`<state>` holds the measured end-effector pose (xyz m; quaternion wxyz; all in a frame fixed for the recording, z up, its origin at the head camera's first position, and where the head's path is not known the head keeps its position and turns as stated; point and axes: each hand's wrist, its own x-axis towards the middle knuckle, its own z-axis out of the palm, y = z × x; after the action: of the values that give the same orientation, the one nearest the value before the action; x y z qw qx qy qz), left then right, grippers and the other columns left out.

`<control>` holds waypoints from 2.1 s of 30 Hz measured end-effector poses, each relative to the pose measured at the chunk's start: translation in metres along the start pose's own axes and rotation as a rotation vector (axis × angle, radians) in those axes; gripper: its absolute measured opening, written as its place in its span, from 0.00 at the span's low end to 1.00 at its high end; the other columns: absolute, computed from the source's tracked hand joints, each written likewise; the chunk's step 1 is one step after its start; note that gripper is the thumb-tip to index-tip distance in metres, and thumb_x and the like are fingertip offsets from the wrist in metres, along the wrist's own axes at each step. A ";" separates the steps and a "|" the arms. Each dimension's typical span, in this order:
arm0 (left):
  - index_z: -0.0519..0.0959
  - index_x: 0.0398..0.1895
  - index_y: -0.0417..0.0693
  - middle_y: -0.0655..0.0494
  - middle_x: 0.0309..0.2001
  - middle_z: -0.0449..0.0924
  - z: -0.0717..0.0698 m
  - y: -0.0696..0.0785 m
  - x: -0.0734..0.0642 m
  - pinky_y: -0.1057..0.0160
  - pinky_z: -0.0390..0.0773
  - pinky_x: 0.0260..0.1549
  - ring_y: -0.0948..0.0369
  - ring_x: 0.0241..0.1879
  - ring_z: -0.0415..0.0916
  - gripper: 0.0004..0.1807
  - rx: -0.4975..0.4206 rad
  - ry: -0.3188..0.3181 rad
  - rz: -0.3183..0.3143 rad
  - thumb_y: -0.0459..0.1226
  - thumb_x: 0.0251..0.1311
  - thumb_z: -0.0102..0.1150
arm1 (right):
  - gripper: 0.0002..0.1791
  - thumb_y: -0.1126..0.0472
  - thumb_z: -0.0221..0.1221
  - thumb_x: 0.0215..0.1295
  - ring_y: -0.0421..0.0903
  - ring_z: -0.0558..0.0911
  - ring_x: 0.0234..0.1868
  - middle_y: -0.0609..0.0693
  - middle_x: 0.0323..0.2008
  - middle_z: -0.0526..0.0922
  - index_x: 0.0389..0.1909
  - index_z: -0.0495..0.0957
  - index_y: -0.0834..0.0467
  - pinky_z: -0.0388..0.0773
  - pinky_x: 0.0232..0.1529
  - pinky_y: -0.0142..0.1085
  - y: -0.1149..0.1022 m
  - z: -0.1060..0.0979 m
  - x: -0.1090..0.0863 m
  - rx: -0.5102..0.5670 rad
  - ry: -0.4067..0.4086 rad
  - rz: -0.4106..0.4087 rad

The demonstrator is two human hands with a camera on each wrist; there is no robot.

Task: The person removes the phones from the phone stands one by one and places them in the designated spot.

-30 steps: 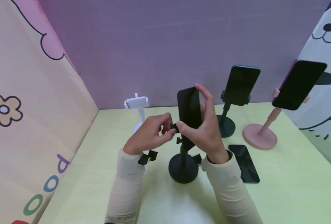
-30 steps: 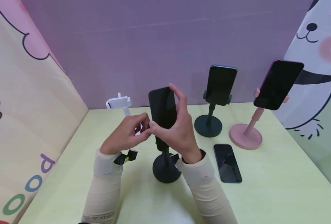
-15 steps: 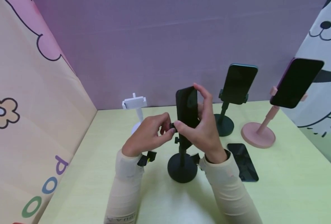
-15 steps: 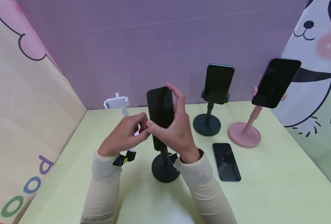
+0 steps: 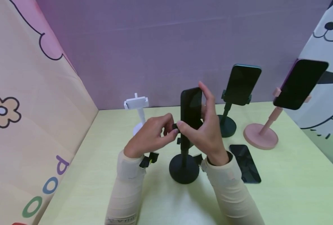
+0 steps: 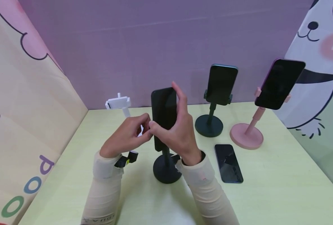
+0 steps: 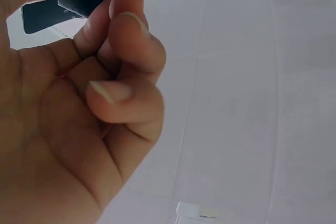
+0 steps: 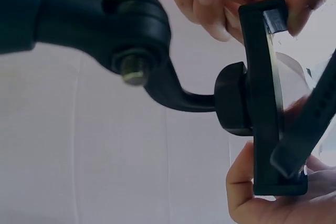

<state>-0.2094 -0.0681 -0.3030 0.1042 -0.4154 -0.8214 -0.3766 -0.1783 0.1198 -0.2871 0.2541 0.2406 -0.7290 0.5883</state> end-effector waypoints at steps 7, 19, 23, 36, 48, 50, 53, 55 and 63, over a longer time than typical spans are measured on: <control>0.69 0.30 0.55 0.65 0.20 0.67 0.002 0.001 0.001 0.66 0.66 0.18 0.64 0.19 0.64 0.05 -0.025 -0.009 -0.004 0.40 0.63 0.53 | 0.48 0.62 0.63 0.50 0.45 0.79 0.34 0.52 0.39 0.82 0.72 0.52 0.43 0.80 0.30 0.43 -0.001 0.001 -0.002 -0.022 0.020 -0.044; 0.74 0.30 0.56 0.66 0.23 0.70 0.001 0.000 0.001 0.66 0.68 0.20 0.67 0.22 0.67 0.03 0.004 -0.001 0.027 0.39 0.61 0.52 | 0.48 0.60 0.63 0.48 0.45 0.81 0.34 0.52 0.39 0.83 0.71 0.53 0.41 0.81 0.28 0.43 -0.004 0.003 -0.003 -0.058 -0.009 -0.060; 0.75 0.32 0.55 0.66 0.23 0.71 0.001 -0.001 0.001 0.67 0.68 0.20 0.67 0.22 0.67 0.03 0.007 0.000 0.034 0.39 0.62 0.52 | 0.47 0.60 0.63 0.49 0.45 0.81 0.34 0.52 0.38 0.84 0.71 0.53 0.42 0.80 0.27 0.42 -0.005 0.003 -0.003 -0.059 -0.019 -0.061; 0.77 0.37 0.53 0.67 0.24 0.73 0.001 -0.001 0.002 0.67 0.71 0.20 0.66 0.21 0.68 0.07 0.019 -0.014 0.003 0.45 0.68 0.54 | 0.47 0.59 0.63 0.50 0.46 0.84 0.39 0.53 0.45 0.83 0.72 0.52 0.43 0.82 0.34 0.45 -0.006 -0.004 -0.004 -0.086 -0.022 -0.062; 0.77 0.38 0.51 0.65 0.25 0.74 0.001 -0.001 0.003 0.67 0.72 0.22 0.66 0.22 0.68 0.06 0.047 -0.007 -0.010 0.42 0.66 0.57 | 0.47 0.63 0.64 0.50 0.49 0.85 0.37 0.54 0.42 0.84 0.72 0.53 0.47 0.79 0.46 0.48 -0.010 -0.013 -0.002 -0.042 0.022 -0.098; 0.77 0.37 0.51 0.65 0.26 0.74 0.001 -0.002 0.003 0.67 0.71 0.21 0.66 0.22 0.68 0.06 0.051 -0.006 -0.016 0.43 0.67 0.57 | 0.47 0.63 0.63 0.50 0.51 0.85 0.37 0.55 0.43 0.84 0.72 0.53 0.48 0.78 0.45 0.49 -0.011 -0.015 -0.002 -0.043 0.030 -0.091; 0.77 0.36 0.50 0.64 0.26 0.75 0.001 -0.002 0.003 0.67 0.71 0.21 0.66 0.22 0.68 0.07 0.060 -0.001 -0.015 0.43 0.67 0.57 | 0.48 0.64 0.63 0.51 0.51 0.85 0.38 0.55 0.45 0.84 0.72 0.51 0.47 0.79 0.41 0.50 -0.014 -0.021 -0.003 -0.075 0.033 -0.062; 0.77 0.36 0.50 0.64 0.26 0.75 0.002 -0.002 0.004 0.67 0.71 0.21 0.66 0.23 0.68 0.06 0.065 0.005 -0.011 0.42 0.66 0.58 | 0.48 0.64 0.63 0.52 0.48 0.85 0.40 0.55 0.45 0.84 0.73 0.50 0.45 0.79 0.40 0.50 -0.016 -0.026 -0.004 -0.106 0.024 -0.029; 0.77 0.35 0.51 0.65 0.27 0.76 0.002 -0.001 0.004 0.67 0.71 0.22 0.67 0.24 0.69 0.07 0.065 0.010 0.006 0.43 0.67 0.57 | 0.46 0.61 0.62 0.56 0.47 0.84 0.43 0.53 0.46 0.84 0.73 0.51 0.41 0.79 0.42 0.44 -0.025 -0.047 -0.008 -0.145 0.056 0.105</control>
<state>-0.2122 -0.0647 -0.3034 0.1229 -0.4123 -0.8314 -0.3516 -0.1520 0.1614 -0.2649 0.2599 0.1664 -0.7740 0.5528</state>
